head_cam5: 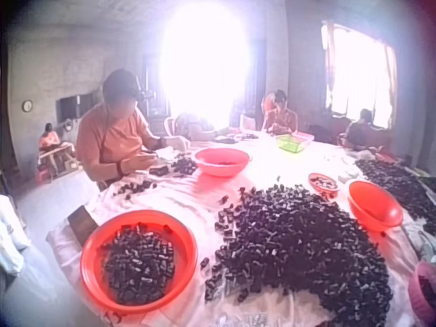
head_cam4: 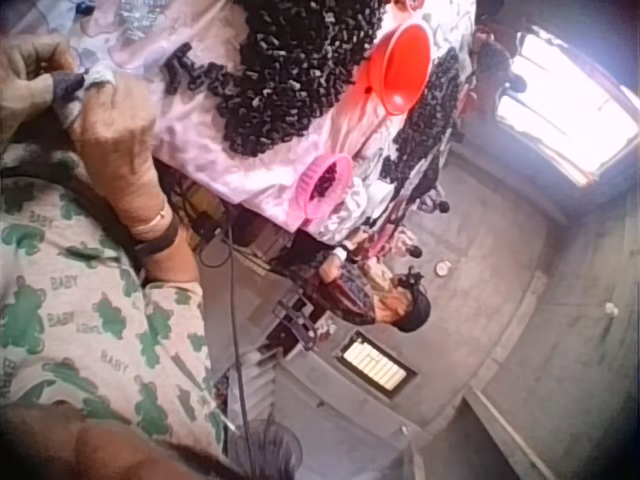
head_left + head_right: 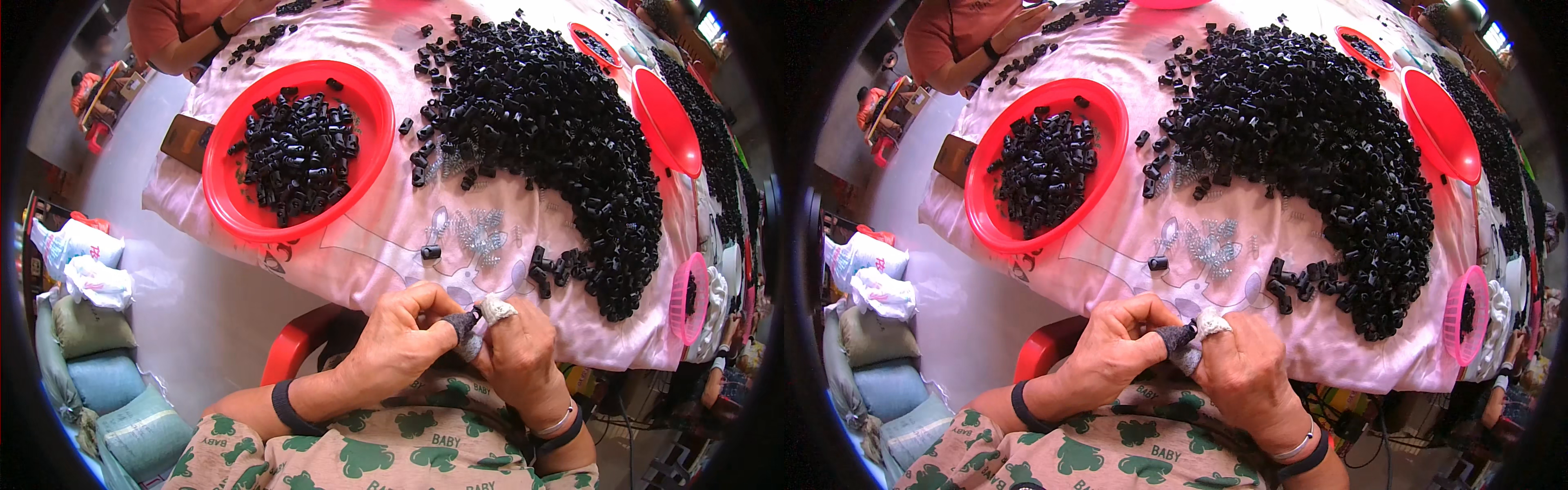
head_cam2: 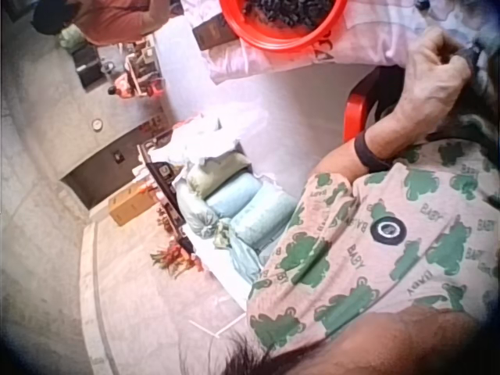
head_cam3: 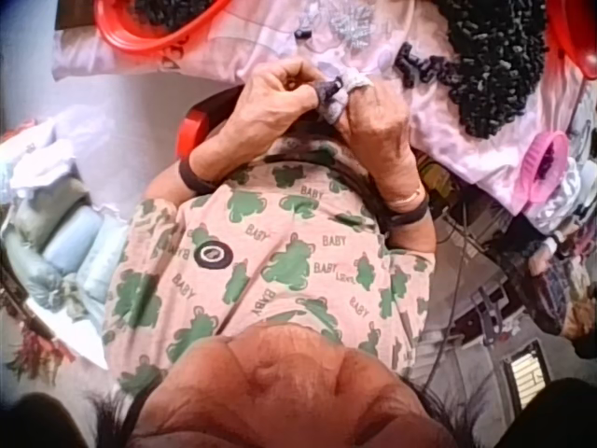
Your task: Assembling small black plastic components by hand at a production table.
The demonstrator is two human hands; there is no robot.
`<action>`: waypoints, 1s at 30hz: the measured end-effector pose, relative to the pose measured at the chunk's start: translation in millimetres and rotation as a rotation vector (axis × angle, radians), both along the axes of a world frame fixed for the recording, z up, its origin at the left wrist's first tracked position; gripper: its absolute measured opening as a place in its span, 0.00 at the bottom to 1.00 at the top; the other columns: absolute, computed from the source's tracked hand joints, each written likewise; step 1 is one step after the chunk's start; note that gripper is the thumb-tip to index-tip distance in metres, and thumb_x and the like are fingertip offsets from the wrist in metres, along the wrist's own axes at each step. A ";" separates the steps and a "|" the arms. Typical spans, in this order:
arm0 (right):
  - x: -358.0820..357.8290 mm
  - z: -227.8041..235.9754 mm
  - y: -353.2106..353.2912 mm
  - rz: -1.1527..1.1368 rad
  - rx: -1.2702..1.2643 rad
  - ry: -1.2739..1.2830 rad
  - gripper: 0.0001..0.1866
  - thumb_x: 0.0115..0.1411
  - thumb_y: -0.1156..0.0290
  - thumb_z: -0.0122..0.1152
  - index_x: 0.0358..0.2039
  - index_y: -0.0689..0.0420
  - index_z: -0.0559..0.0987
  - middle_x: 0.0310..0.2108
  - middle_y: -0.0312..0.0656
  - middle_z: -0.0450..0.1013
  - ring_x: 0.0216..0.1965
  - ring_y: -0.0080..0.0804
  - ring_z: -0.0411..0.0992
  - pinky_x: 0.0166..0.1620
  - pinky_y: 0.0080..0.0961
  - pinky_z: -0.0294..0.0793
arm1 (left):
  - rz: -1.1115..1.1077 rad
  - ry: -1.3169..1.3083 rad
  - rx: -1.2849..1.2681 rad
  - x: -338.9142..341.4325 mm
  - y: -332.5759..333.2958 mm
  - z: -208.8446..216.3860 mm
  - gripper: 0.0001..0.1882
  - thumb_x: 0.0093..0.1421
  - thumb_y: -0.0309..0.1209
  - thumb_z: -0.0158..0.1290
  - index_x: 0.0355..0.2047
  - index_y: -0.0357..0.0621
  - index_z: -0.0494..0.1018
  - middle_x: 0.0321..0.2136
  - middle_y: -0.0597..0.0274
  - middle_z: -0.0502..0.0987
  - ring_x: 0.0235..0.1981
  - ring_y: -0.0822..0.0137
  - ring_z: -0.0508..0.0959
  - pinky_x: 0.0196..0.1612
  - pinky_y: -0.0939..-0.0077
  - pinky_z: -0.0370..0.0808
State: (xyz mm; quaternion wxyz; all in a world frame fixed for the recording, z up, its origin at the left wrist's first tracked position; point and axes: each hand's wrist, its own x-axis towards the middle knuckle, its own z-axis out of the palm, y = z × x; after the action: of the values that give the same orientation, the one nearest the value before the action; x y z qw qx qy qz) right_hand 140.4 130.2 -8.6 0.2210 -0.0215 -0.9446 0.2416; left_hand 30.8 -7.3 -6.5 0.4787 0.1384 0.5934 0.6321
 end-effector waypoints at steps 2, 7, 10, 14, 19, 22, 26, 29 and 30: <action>0.5 1.0 0.8 0.004 -0.007 -0.005 0.12 0.40 0.80 0.60 0.27 0.64 0.70 0.22 0.46 0.64 0.21 0.45 0.65 0.24 0.38 0.65 | 0.013 -0.095 0.006 0.2 0.4 1.0 0.08 0.55 0.27 0.53 0.32 0.34 0.75 0.22 0.71 0.70 0.23 0.83 0.65 0.25 0.85 0.63; 0.0 7.9 1.3 -0.006 -0.002 -0.013 0.13 0.40 0.78 0.62 0.28 0.65 0.71 0.24 0.47 0.66 0.24 0.44 0.67 0.27 0.37 0.66 | 0.008 -0.066 -0.020 0.9 0.9 5.6 0.08 0.54 0.26 0.52 0.32 0.33 0.75 0.25 0.70 0.69 0.24 0.82 0.65 0.26 0.84 0.63; -0.3 7.4 2.0 -0.015 0.041 -0.011 0.13 0.40 0.76 0.62 0.27 0.64 0.70 0.24 0.46 0.65 0.24 0.44 0.67 0.27 0.37 0.66 | -0.044 0.017 -0.039 -3.5 2.0 5.5 0.09 0.53 0.26 0.52 0.32 0.33 0.76 0.26 0.68 0.69 0.25 0.80 0.66 0.27 0.83 0.64; -0.5 8.5 4.2 -0.018 0.077 -0.028 0.12 0.40 0.74 0.62 0.25 0.62 0.69 0.23 0.46 0.64 0.24 0.44 0.67 0.27 0.37 0.66 | -0.171 0.275 -0.065 -8.1 1.7 6.0 0.09 0.55 0.24 0.54 0.36 0.35 0.75 0.23 0.73 0.70 0.24 0.85 0.66 0.26 0.87 0.64; -1.1 9.2 -0.7 -0.002 0.080 -0.076 0.13 0.39 0.71 0.61 0.24 0.61 0.69 0.22 0.45 0.63 0.24 0.43 0.66 0.27 0.37 0.65 | -0.192 0.247 -0.148 -8.9 3.7 14.7 0.08 0.53 0.24 0.53 0.33 0.34 0.74 0.20 0.75 0.68 0.22 0.85 0.64 0.24 0.86 0.62; 0.2 5.9 -0.8 -0.019 0.088 -0.066 0.13 0.39 0.71 0.61 0.24 0.61 0.69 0.22 0.45 0.63 0.23 0.43 0.66 0.26 0.37 0.64 | -0.177 0.266 -0.147 -7.3 5.2 14.2 0.07 0.53 0.24 0.52 0.32 0.34 0.73 0.20 0.75 0.69 0.22 0.85 0.65 0.23 0.87 0.62; 0.4 6.8 -5.0 -0.022 0.113 -0.060 0.12 0.39 0.71 0.61 0.24 0.60 0.69 0.21 0.45 0.63 0.23 0.43 0.66 0.26 0.37 0.64 | -0.152 0.364 -0.101 -5.0 0.5 13.4 0.06 0.54 0.23 0.51 0.32 0.34 0.73 0.21 0.74 0.70 0.22 0.85 0.66 0.23 0.87 0.63; 0.8 5.3 -3.4 -0.038 0.094 -0.045 0.12 0.39 0.72 0.61 0.24 0.60 0.69 0.21 0.44 0.64 0.23 0.43 0.66 0.26 0.37 0.65 | -0.175 0.266 -0.109 -6.1 2.0 11.8 0.06 0.56 0.22 0.51 0.33 0.33 0.73 0.24 0.73 0.72 0.25 0.85 0.68 0.26 0.87 0.66; 0.0 5.1 -2.7 -0.034 0.089 -0.029 0.12 0.39 0.72 0.61 0.24 0.60 0.69 0.21 0.44 0.64 0.23 0.43 0.67 0.26 0.36 0.65 | -0.180 0.267 -0.109 -6.0 1.8 8.8 0.06 0.56 0.22 0.51 0.33 0.33 0.73 0.24 0.73 0.72 0.25 0.85 0.68 0.26 0.87 0.66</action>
State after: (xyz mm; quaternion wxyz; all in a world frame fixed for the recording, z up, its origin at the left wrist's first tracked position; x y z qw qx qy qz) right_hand 140.4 127.5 -3.5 0.2118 -0.0313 -0.9571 0.1951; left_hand 24.7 -5.5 2.3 0.4572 0.2473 0.6703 0.5295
